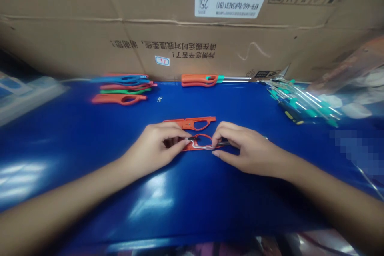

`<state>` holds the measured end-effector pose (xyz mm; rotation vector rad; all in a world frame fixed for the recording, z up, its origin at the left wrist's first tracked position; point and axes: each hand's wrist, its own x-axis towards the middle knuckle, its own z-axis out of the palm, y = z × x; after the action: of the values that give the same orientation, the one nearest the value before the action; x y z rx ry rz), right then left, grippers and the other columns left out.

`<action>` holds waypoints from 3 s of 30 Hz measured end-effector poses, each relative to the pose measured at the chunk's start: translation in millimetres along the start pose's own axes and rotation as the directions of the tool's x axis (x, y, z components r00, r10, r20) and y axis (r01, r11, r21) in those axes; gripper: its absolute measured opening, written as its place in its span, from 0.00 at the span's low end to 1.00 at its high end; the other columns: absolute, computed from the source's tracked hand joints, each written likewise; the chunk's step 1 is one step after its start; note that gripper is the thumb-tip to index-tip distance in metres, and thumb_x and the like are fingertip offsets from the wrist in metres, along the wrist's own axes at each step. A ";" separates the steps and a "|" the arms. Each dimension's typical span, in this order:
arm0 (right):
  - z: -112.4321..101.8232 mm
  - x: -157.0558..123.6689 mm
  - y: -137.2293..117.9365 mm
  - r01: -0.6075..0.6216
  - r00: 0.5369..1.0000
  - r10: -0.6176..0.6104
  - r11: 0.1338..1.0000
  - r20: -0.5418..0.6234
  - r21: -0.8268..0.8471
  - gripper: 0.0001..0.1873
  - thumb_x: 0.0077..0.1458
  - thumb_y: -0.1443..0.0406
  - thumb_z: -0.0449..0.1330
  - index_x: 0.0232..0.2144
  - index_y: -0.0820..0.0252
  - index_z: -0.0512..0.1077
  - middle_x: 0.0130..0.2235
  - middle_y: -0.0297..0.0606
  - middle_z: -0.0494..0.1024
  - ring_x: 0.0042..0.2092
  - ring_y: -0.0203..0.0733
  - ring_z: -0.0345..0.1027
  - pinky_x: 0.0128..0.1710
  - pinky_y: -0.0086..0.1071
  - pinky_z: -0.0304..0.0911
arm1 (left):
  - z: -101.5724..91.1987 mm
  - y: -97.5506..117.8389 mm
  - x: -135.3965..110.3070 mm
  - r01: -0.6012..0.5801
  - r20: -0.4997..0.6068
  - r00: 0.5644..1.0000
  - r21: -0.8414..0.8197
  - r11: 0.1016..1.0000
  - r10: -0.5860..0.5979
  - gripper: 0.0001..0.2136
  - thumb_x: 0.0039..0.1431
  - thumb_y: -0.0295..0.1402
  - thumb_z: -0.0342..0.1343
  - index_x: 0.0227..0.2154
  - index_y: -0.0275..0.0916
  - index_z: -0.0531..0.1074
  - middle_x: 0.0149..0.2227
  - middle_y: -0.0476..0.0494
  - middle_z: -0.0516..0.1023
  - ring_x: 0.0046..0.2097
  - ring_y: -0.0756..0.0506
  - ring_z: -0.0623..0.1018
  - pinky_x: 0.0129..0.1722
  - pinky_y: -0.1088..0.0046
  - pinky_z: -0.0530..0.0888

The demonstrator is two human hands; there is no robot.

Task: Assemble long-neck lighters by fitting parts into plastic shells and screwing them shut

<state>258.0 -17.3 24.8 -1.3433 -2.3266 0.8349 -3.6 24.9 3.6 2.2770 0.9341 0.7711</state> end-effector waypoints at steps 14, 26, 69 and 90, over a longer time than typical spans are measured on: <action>2.6 -1.2 -3.7 0.015 1.000 -0.014 0.995 0.011 -0.102 0.08 0.64 0.61 0.58 0.34 0.56 0.73 0.40 0.32 0.73 0.35 0.33 0.67 0.35 0.30 0.58 | 0.5 2.6 0.7 -0.001 -0.056 0.998 -0.015 1.000 0.001 0.06 0.62 0.31 0.63 0.40 0.41 0.83 0.38 0.45 0.83 0.30 0.52 0.79 0.29 0.79 0.75; 10.6 0.0 4.1 0.080 0.996 -0.087 0.976 -0.025 -0.204 0.05 0.63 0.63 0.59 0.42 0.53 0.72 0.42 0.31 0.76 0.39 0.35 0.70 0.34 0.30 0.57 | 3.3 0.1 -0.7 -0.051 -0.036 0.998 -0.016 0.999 0.050 0.06 0.61 0.30 0.62 0.38 0.39 0.83 0.38 0.43 0.83 0.36 0.48 0.82 0.34 0.76 0.78; 15.0 1.7 5.5 0.079 0.992 -0.096 0.977 -0.078 -0.198 0.06 0.64 0.65 0.58 0.40 0.52 0.75 0.36 0.29 0.77 0.36 0.33 0.70 0.32 0.29 0.55 | -5.4 1.6 -3.7 -0.300 0.179 0.953 0.406 0.863 0.246 0.14 0.71 0.33 0.50 0.42 0.36 0.81 0.42 0.40 0.81 0.41 0.43 0.82 0.40 0.65 0.81; 12.6 1.2 4.4 0.076 0.989 -0.093 0.985 -0.111 -0.152 0.05 0.61 0.66 0.59 0.40 0.56 0.74 0.35 0.32 0.76 0.35 0.34 0.69 0.35 0.28 0.59 | -16.7 14.6 -13.6 -0.367 0.413 0.900 0.548 0.752 0.138 0.17 0.74 0.33 0.44 0.59 0.42 0.70 0.46 0.39 0.73 0.45 0.40 0.73 0.44 0.60 0.72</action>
<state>253.5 -18.6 12.2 -1.3029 -2.3735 0.5520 -16.7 10.4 20.8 3.0375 0.7764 0.1247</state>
